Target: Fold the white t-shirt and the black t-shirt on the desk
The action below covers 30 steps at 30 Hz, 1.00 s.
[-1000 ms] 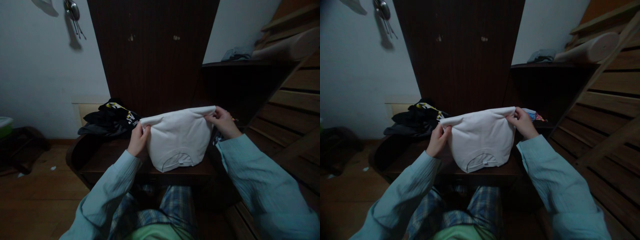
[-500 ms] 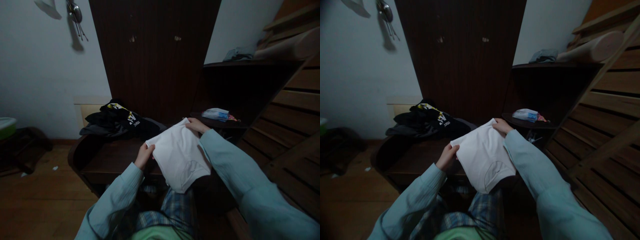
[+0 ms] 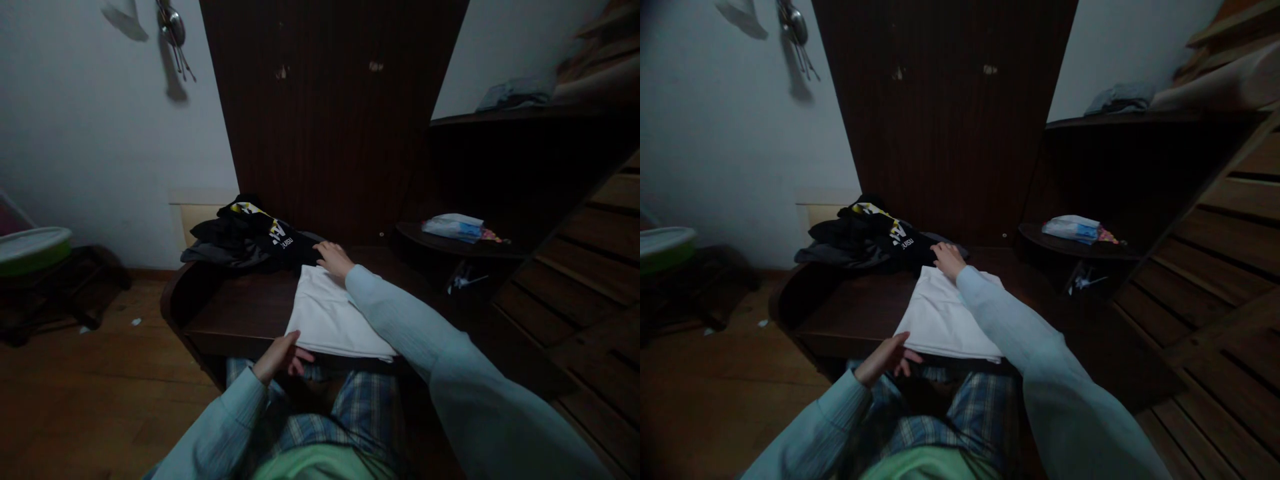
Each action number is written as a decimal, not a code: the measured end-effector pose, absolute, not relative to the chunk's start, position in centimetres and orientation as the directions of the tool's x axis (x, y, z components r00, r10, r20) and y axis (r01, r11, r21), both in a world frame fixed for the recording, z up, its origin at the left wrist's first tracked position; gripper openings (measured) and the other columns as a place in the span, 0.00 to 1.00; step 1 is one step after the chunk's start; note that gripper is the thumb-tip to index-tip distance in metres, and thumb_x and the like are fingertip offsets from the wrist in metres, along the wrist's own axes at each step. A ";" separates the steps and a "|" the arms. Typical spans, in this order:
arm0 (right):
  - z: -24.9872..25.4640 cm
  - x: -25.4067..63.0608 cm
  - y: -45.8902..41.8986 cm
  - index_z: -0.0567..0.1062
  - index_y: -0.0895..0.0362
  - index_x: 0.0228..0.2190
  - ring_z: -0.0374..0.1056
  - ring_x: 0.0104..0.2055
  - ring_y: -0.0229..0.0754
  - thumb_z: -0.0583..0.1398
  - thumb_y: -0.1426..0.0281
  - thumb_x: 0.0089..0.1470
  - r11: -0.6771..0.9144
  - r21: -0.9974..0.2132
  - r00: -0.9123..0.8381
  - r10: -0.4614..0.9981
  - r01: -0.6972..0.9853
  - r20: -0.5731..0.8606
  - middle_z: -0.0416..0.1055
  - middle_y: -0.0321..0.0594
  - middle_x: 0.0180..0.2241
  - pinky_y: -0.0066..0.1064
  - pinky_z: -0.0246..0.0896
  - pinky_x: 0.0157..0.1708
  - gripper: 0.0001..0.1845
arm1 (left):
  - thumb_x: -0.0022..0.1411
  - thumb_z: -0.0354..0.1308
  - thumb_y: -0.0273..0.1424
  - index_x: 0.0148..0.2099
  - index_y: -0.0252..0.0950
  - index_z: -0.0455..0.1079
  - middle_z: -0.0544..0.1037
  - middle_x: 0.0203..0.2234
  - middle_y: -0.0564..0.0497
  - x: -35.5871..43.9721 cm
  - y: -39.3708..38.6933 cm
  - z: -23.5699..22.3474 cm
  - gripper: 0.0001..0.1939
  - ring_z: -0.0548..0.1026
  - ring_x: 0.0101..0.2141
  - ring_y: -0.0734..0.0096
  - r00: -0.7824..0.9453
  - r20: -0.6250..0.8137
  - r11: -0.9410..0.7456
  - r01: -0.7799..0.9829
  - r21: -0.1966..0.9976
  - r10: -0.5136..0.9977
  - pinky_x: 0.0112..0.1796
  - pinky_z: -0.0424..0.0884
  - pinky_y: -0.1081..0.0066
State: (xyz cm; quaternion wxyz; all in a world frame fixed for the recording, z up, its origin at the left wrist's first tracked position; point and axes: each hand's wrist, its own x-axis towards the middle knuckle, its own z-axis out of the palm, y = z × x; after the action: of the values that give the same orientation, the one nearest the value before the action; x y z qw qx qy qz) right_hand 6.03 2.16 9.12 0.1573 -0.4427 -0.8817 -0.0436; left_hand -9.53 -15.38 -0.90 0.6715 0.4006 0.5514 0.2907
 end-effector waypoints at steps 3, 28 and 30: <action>9.0 9.1 2.8 0.64 0.59 0.47 0.58 0.48 0.44 0.54 0.78 0.49 0.557 -0.047 -0.513 0.792 0.829 0.332 0.62 0.47 0.47 0.34 0.49 0.47 0.21 | 0.54 0.31 0.54 0.19 0.31 0.65 0.71 0.12 0.48 -11.4 -16.1 -0.9 0.35 0.62 0.10 0.78 0.226 -0.468 0.381 0.342 0.859 0.854 0.15 0.53 0.76; 2.5 20.3 2.4 0.62 0.57 0.14 0.61 0.22 0.34 0.59 0.73 0.40 -0.072 -0.651 0.072 0.997 0.756 -0.027 0.61 0.30 0.15 0.23 0.52 0.22 0.11 | 0.56 0.50 0.37 0.28 0.37 0.66 0.71 0.29 0.49 -13.5 -15.2 1.5 0.10 0.68 0.34 0.68 0.307 0.307 -0.434 0.657 0.617 0.901 0.39 0.64 0.68; 2.5 20.3 1.6 0.62 0.57 0.15 0.62 0.22 0.34 0.60 0.72 0.41 -0.079 -0.640 0.078 0.997 0.764 -0.029 0.61 0.30 0.14 0.23 0.54 0.22 0.11 | 0.57 0.48 0.38 0.27 0.36 0.66 0.70 0.28 0.49 -13.5 -14.7 1.8 0.12 0.68 0.33 0.68 0.261 0.291 -0.389 0.672 0.630 0.921 0.38 0.64 0.69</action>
State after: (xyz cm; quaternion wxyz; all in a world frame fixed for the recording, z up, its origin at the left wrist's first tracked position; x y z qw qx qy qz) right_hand 20.29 1.57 2.52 0.2406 -0.6936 -0.6347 0.2413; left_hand -13.55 -14.75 1.75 0.1945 0.7698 0.5172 0.3195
